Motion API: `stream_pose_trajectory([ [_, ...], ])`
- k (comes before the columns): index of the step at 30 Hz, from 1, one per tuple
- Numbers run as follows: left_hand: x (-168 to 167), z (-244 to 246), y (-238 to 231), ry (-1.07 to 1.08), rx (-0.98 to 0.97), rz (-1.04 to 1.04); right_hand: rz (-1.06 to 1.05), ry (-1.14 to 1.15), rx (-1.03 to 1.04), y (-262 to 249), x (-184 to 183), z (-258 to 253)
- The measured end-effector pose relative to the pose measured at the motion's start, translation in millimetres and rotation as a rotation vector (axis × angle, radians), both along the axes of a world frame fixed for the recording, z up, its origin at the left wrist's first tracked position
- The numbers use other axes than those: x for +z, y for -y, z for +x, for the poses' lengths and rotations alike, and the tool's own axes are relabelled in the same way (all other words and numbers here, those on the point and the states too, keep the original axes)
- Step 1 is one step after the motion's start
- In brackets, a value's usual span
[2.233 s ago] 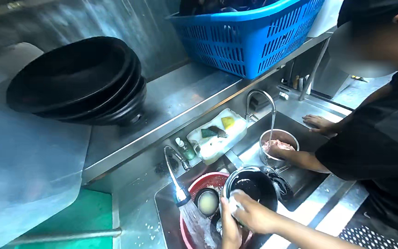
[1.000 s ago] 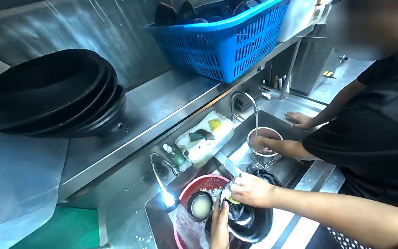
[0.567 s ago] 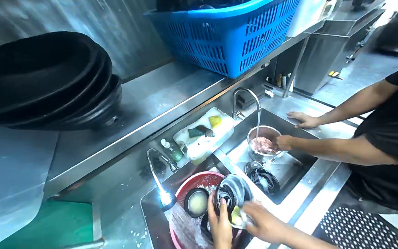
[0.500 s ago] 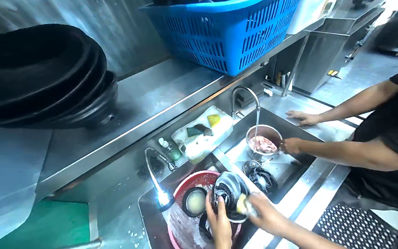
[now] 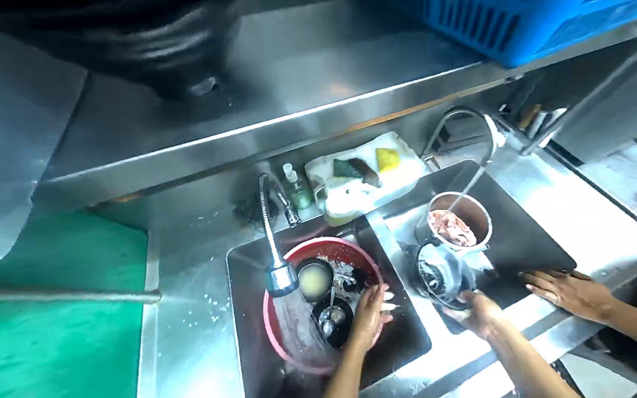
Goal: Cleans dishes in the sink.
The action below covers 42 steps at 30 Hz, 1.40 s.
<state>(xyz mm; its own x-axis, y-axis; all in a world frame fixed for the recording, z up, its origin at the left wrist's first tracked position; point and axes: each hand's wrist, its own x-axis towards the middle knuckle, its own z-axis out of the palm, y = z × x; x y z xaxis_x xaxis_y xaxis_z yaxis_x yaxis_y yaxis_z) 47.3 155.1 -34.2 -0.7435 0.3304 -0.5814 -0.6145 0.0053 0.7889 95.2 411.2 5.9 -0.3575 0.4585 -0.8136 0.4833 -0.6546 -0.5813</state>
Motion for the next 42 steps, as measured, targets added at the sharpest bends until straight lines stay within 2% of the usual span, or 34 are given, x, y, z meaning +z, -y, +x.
stream_pose_trajectory([
  [2,-55,1,36,0.013,-0.049,-0.386,0.052,0.073,-0.078,-14,-21,-12],
  [4,-99,13,74,0.099,-0.095,-0.676,0.028,0.150,-0.177,-21,-41,-22],
  [6,-117,31,101,0.101,-0.059,-0.872,0.008,0.197,-0.215,-22,-59,-29],
  [8,-113,45,107,0.015,0.075,-1.036,0.013,0.214,-0.140,-15,-69,-32],
  [10,-87,30,106,0.282,0.040,-0.947,0.038,0.238,-0.071,-4,-81,-33],
  [11,-91,23,104,0.385,0.069,-0.903,0.053,0.240,-0.029,0,-90,-35],
  [12,-107,22,103,0.427,0.150,-0.900,0.080,0.239,0.070,2,-97,-37],
  [14,-143,32,102,0.351,0.280,-0.966,0.140,0.277,0.368,-1,-113,-36],
  [15,-147,31,105,0.346,0.253,-0.951,0.140,0.322,0.400,-1,-115,-33],
  [18,-161,22,106,0.378,0.049,-0.977,0.077,0.449,0.261,0,-107,-39],
  [20,-166,18,101,0.295,0.036,-0.983,0.016,0.468,0.120,-4,-107,-44],
  [22,-168,18,97,0.170,0.082,-0.928,-0.008,0.427,0.071,-10,-104,-47],
  [25,-156,23,98,0.227,0.089,-0.826,0.013,0.330,0.127,-14,-96,-45],
  [28,-134,37,108,0.364,0.299,-0.512,0.078,0.283,0.192,-13,-80,-39],
  [31,-101,47,124,0.311,0.388,-0.233,0.142,0.159,0.238,-9,-67,-28],
  [34,-50,44,128,0.367,0.389,-0.197,0.170,0.047,0.238,-7,-54,-14],
  [36,-32,44,132,0.395,0.399,-0.202,0.174,0.001,0.248,-6,-45,-5],
  [38,-27,45,138,0.335,0.423,-0.296,0.196,-0.020,0.281,-9,-39,4],
  [39,-30,46,143,0.242,0.403,-0.426,0.211,-0.022,0.304,-10,-35,7],
  [40,-33,47,149,0.122,0.341,-0.638,0.232,-0.030,0.323,-10,-30,11],
  [42,-26,44,156,-0.004,0.145,-1.199,0.270,-0.059,0.346,-11,-19,16],
])
